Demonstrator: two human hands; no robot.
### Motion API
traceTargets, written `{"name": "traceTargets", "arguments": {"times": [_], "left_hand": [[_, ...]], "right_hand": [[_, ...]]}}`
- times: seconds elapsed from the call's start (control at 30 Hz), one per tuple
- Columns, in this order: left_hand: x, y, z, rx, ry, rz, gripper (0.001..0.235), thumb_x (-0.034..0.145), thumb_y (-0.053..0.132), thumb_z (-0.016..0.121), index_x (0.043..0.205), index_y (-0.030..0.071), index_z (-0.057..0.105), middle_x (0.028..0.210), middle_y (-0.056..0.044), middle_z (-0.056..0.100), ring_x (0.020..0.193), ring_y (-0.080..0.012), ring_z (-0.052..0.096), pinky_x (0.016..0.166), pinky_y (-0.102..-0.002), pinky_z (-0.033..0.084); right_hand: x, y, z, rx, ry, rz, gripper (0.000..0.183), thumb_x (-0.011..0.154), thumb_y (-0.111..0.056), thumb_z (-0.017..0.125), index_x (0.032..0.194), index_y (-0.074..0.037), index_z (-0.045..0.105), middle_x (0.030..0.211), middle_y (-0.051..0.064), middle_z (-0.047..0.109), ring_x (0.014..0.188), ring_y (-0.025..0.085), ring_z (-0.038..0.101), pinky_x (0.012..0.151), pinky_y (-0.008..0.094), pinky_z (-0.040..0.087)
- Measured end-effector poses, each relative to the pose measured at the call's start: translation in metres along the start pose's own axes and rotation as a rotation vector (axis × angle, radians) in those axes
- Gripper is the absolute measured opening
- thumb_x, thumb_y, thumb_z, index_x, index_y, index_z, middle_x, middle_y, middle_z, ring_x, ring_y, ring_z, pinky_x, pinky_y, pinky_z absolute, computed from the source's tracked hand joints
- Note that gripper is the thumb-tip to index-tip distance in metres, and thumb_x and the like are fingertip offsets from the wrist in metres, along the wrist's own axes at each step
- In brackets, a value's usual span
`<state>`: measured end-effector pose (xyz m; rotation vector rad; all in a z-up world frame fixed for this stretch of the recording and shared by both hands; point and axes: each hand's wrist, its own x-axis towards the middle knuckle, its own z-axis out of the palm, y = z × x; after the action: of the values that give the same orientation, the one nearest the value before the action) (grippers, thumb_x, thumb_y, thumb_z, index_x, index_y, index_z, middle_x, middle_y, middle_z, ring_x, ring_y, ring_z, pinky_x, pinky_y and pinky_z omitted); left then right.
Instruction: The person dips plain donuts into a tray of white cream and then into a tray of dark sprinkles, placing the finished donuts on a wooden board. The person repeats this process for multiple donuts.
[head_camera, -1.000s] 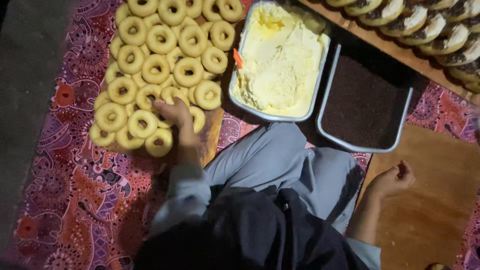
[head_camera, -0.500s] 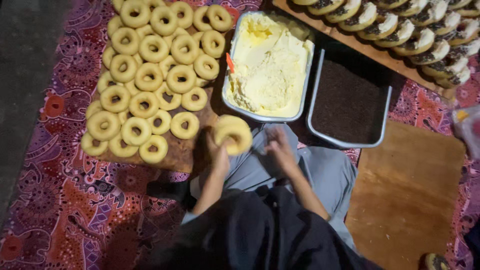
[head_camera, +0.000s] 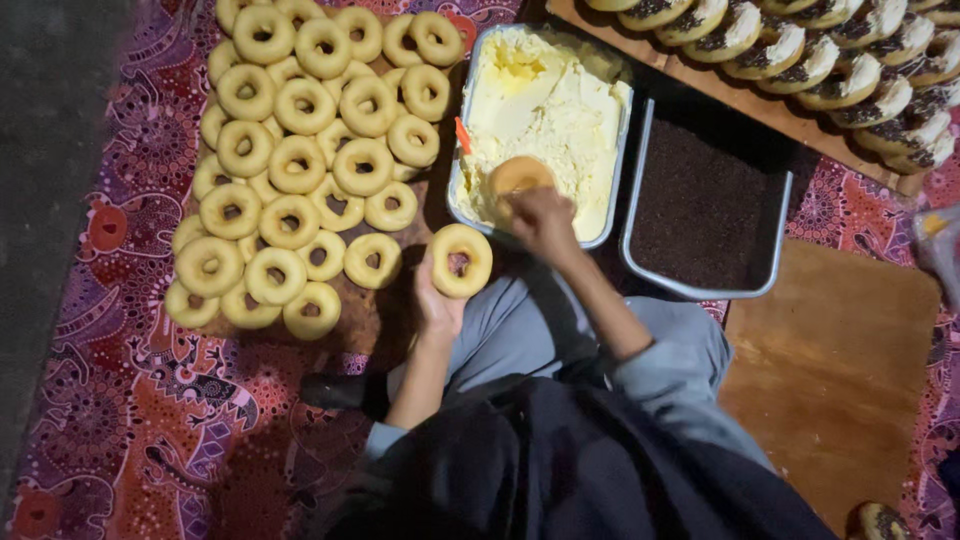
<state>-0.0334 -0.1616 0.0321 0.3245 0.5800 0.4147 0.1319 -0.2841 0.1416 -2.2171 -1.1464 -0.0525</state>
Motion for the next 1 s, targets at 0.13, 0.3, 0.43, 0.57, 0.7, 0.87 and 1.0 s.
{"name": "traceTargets", "arguments": {"times": [0.13, 0.3, 0.43, 0.57, 0.7, 0.87, 1.0], "left_hand": [[0.024, 0.003, -0.01, -0.129, 0.012, -0.07, 0.051, 0.106, 0.047, 0.048, 0.132, 0.005, 0.06, 0.12, -0.011, 0.065, 0.114, -0.0285, 0.062, 0.102, -0.052, 0.053], [0.028, -0.005, -0.015, -0.063, -0.074, -0.029, 0.047, 0.109, 0.043, 0.044, 0.134, 0.006, 0.06, 0.127, -0.012, 0.066, 0.12, -0.0295, 0.061, 0.104, -0.048, 0.051], [0.017, -0.006, -0.01, -0.12, -0.044, -0.112, 0.052, 0.101, 0.04, 0.041, 0.133, 0.004, 0.06, 0.131, -0.015, 0.065, 0.124, -0.0317, 0.061, 0.105, -0.051, 0.052], [0.014, -0.001, 0.003, -0.038, 0.075, -0.136, 0.063, 0.1, 0.055, 0.038, 0.137, 0.007, 0.057, 0.135, -0.012, 0.063, 0.125, -0.0296, 0.06, 0.104, -0.049, 0.049], [0.006, -0.008, 0.009, -0.042, -0.081, -0.094, 0.067, 0.104, 0.057, 0.042, 0.143, 0.005, 0.054, 0.139, -0.014, 0.061, 0.129, -0.0311, 0.058, 0.11, -0.049, 0.048], [-0.006, -0.004, 0.021, -0.011, -0.049, -0.094, 0.062, 0.104, 0.055, 0.04, 0.144, 0.009, 0.053, 0.138, -0.01, 0.06, 0.127, -0.0285, 0.058, 0.105, -0.05, 0.048], [-0.017, -0.001, 0.03, -0.027, -0.109, -0.126, 0.06, 0.103, 0.054, 0.038, 0.142, 0.012, 0.053, 0.14, -0.009, 0.061, 0.13, -0.0265, 0.058, 0.109, -0.048, 0.048]], "right_hand": [[0.009, 0.007, 0.009, 0.292, -0.112, 0.033, 0.042, 0.079, -0.012, 0.078, 0.12, -0.009, 0.072, 0.106, 0.012, 0.071, 0.099, 0.03, 0.067, 0.087, 0.041, 0.056], [-0.008, 0.008, 0.01, 0.317, -0.156, -0.239, 0.035, 0.083, -0.014, 0.081, 0.118, -0.012, 0.074, 0.1, 0.009, 0.072, 0.099, 0.031, 0.068, 0.091, 0.046, 0.052], [-0.004, 0.011, 0.002, 0.05, -0.056, 0.088, 0.038, 0.082, -0.016, 0.08, 0.119, -0.011, 0.076, 0.096, 0.011, 0.073, 0.094, 0.033, 0.067, 0.087, 0.047, 0.049], [-0.007, 0.006, 0.002, 0.471, -0.153, -0.147, 0.044, 0.083, -0.019, 0.078, 0.124, -0.006, 0.069, 0.106, 0.015, 0.069, 0.096, 0.033, 0.065, 0.088, 0.045, 0.05], [-0.024, -0.002, 0.005, 0.268, -0.114, -0.004, 0.044, 0.084, -0.019, 0.077, 0.127, -0.011, 0.071, 0.104, 0.012, 0.071, 0.1, 0.032, 0.064, 0.092, 0.044, 0.047], [-0.025, -0.012, -0.016, 0.306, -0.069, -0.123, 0.06, 0.08, -0.02, 0.076, 0.137, -0.004, 0.061, 0.11, 0.016, 0.063, 0.108, 0.035, 0.059, 0.099, 0.047, 0.041], [-0.054, -0.019, -0.041, 0.236, -0.271, -0.168, 0.06, 0.073, -0.018, 0.075, 0.132, -0.01, 0.068, 0.105, 0.012, 0.064, 0.106, 0.033, 0.059, 0.102, 0.048, 0.04]]}}
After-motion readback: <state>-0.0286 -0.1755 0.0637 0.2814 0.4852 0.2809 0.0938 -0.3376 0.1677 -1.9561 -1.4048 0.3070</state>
